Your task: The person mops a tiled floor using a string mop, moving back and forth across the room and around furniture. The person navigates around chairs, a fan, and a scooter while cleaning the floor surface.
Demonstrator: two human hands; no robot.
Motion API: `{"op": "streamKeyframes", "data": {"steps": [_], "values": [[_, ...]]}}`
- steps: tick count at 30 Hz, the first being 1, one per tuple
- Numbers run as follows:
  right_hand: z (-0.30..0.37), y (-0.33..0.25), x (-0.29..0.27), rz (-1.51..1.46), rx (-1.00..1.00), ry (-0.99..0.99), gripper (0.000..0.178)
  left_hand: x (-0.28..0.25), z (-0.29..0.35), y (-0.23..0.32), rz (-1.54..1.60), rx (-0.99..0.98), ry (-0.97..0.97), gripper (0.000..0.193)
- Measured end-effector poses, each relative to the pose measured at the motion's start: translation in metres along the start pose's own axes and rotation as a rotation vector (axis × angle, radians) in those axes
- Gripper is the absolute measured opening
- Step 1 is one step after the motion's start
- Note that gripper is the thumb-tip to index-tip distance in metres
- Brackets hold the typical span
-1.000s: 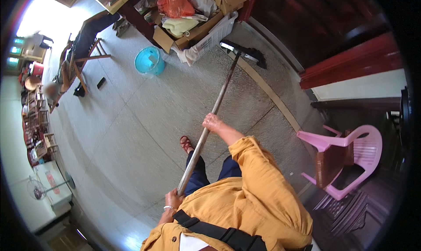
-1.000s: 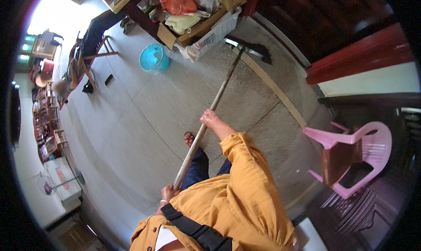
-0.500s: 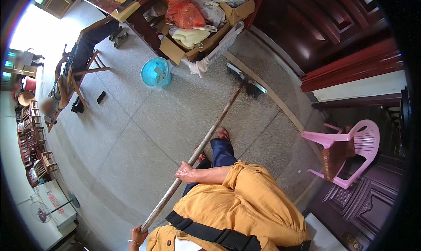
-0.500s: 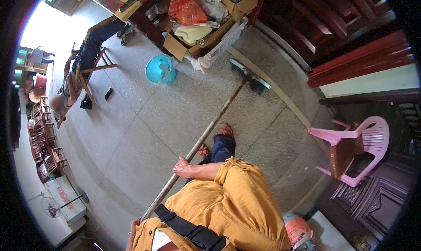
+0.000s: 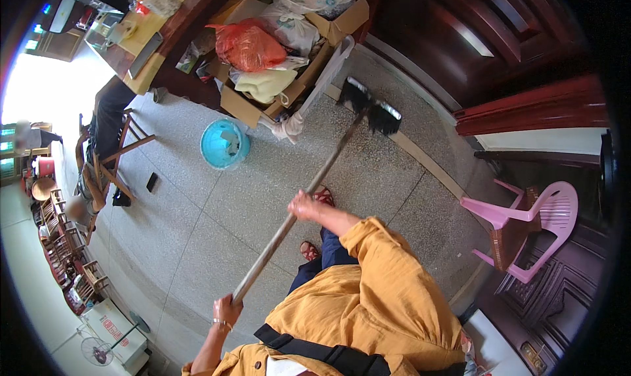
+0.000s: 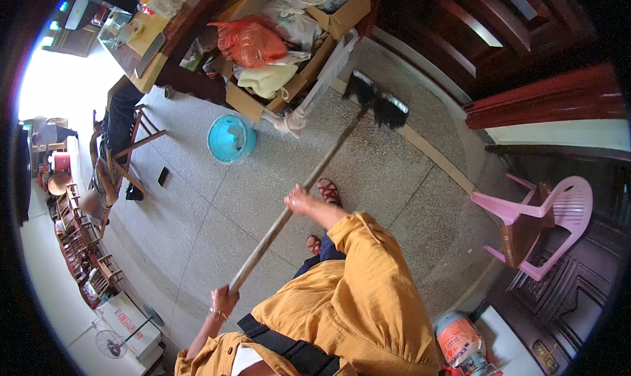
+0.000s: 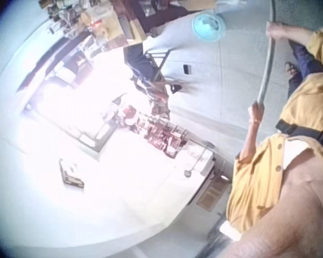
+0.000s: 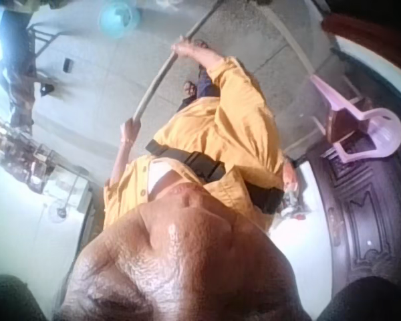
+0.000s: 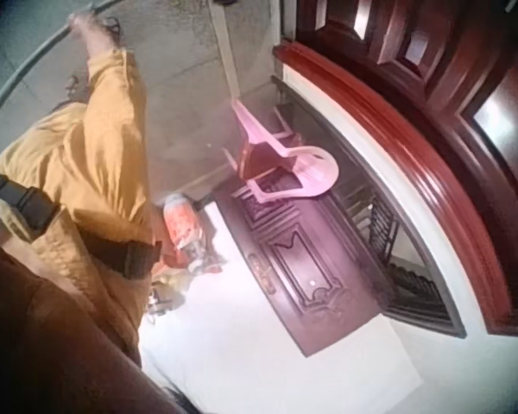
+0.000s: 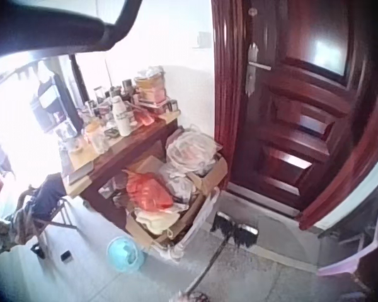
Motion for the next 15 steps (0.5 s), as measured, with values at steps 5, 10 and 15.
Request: {"op": "streamKeyframes", "data": {"steps": [5, 10, 15], "values": [[-0.051, 0.128, -0.056, 0.012, 0.151, 0.259, 0.012, -0.032, -0.123, 0.066, 0.048, 0.07, 0.0, 0.022], [-0.069, 0.141, -0.076, 0.036, 0.201, 0.343, 0.016, -0.052, -0.158, 0.064, 0.052, 0.099, -0.085, 0.022], [-0.059, 0.072, -0.06, -0.023, 0.071, 0.198, 0.018, -0.069, -0.095, 0.029, 0.031, 0.037, -0.159, 0.019]]}}
Point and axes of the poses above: each hand's wrist, its own z-axis away from the middle knuckle, its own x-axis out of the palm, y = z × x, the point moved 2 cm from there along -z, towards the middle knuckle, and after that the axes turned 12 degrees about x, right-handed, at the moved point
